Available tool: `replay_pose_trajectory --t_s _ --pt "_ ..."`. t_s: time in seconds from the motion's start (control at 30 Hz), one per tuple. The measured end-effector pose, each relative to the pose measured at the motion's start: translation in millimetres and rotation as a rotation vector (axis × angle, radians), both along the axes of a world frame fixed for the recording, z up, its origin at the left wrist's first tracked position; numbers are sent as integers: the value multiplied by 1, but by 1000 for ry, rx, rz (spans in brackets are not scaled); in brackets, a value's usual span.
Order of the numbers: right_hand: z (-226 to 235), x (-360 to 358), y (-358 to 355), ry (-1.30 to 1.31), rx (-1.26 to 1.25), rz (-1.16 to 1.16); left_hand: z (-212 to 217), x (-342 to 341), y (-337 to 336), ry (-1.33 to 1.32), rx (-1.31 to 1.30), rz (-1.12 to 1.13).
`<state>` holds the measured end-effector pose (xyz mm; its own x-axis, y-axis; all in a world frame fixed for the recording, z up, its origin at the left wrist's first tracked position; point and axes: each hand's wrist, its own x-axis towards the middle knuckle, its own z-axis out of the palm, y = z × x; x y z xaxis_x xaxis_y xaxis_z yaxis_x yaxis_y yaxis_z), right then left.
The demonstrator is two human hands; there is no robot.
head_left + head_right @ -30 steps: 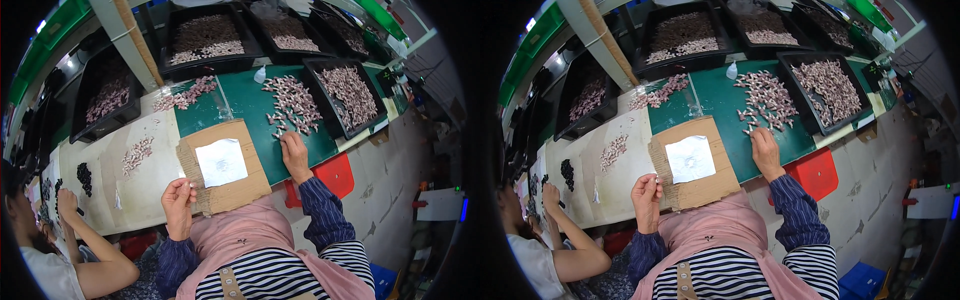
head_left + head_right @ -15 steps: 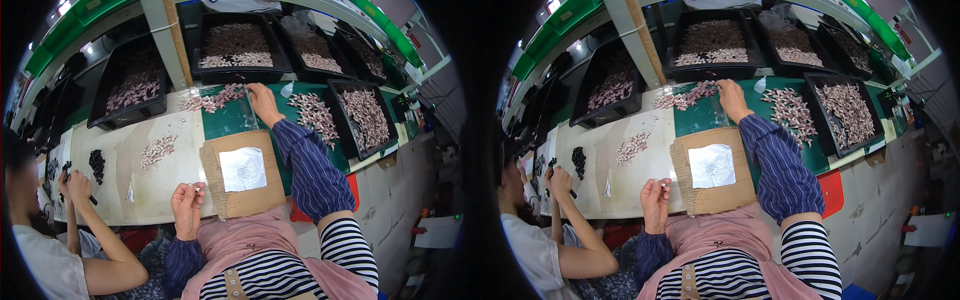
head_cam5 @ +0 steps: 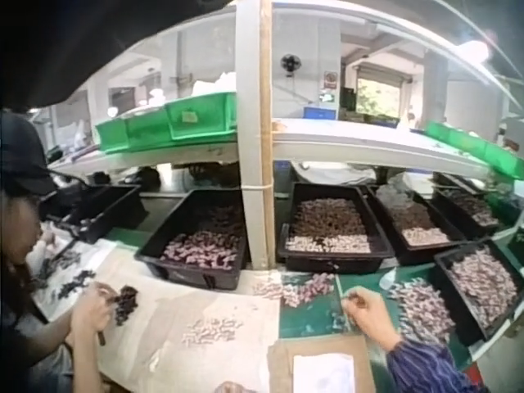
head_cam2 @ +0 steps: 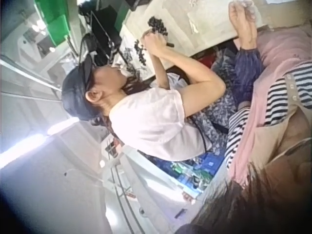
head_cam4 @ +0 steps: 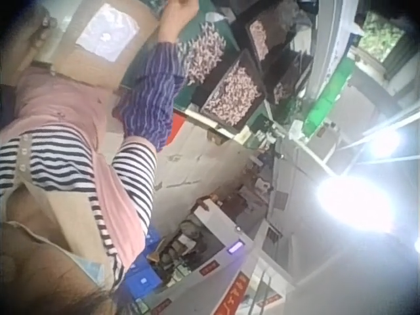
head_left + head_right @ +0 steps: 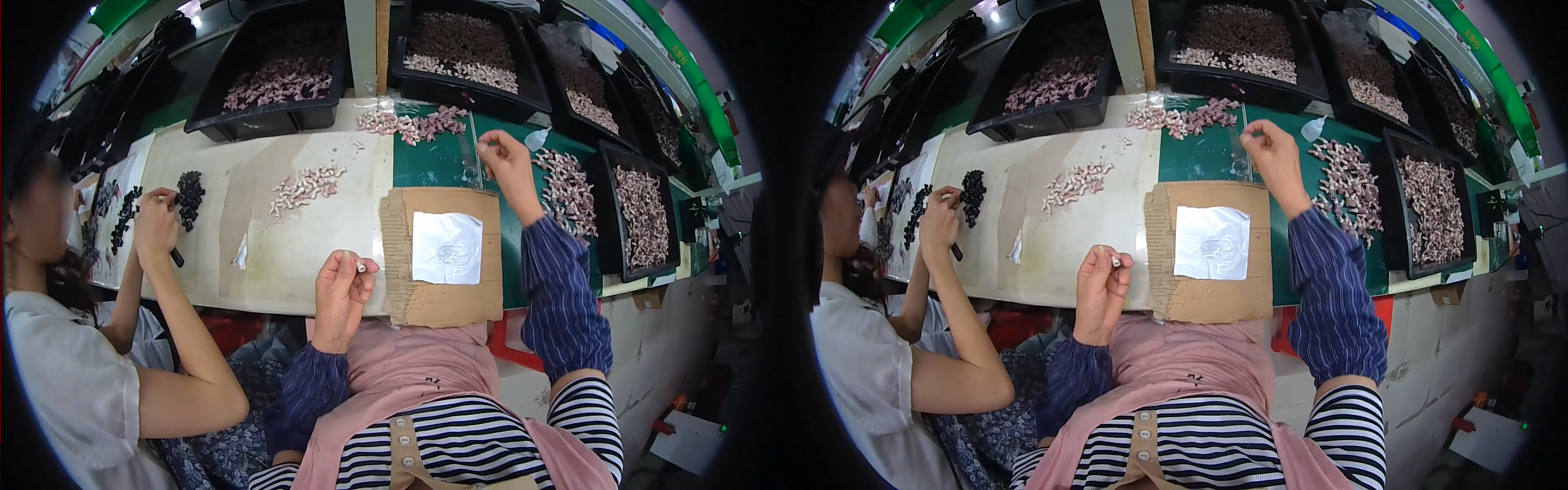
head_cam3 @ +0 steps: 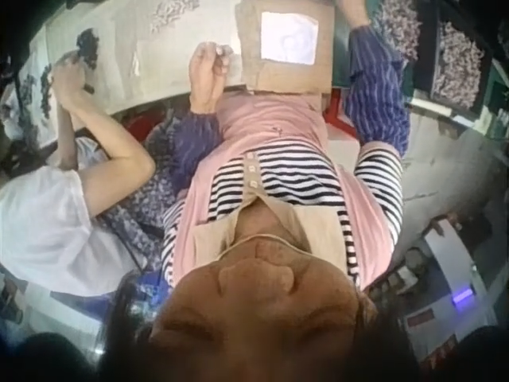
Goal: The person assembles small components by hand by picking up parts from the table, applying adhesive from a pad, and attaching the pieces together.
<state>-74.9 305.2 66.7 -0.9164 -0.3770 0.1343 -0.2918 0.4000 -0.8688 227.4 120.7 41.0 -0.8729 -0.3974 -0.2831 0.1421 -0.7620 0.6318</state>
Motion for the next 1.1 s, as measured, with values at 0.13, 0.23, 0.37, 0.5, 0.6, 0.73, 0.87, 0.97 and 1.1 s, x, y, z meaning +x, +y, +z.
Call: replay_pose_trajectory --t_s 0.13,0.23,0.37,0.5,0.6,0.73,0.87,0.97,1.1 --pt "23 77 24 -402 -290 135 -3 1 3 17 5 -71" --pt "20 117 34 -654 -592 162 3 0 10 -65 -76 -36" --pt "21 143 45 -699 -597 140 4 6 9 -99 -114 -56" --pt "21 154 50 -630 -577 137 8 7 12 -76 -94 -83" --pt "13 158 52 -578 -511 122 9 8 12 -81 -88 -109" --pt "7 164 49 -592 -508 85 1 10 12 -60 -118 -166" --pt "5 169 45 -647 -542 19 -2 9 19 -87 -145 -183" --pt "-6 170 42 -493 -395 31 -1 7 23 -103 -169 -169" --pt "-15 177 40 -67 20 31 -8 9 20 -104 -168 -155"
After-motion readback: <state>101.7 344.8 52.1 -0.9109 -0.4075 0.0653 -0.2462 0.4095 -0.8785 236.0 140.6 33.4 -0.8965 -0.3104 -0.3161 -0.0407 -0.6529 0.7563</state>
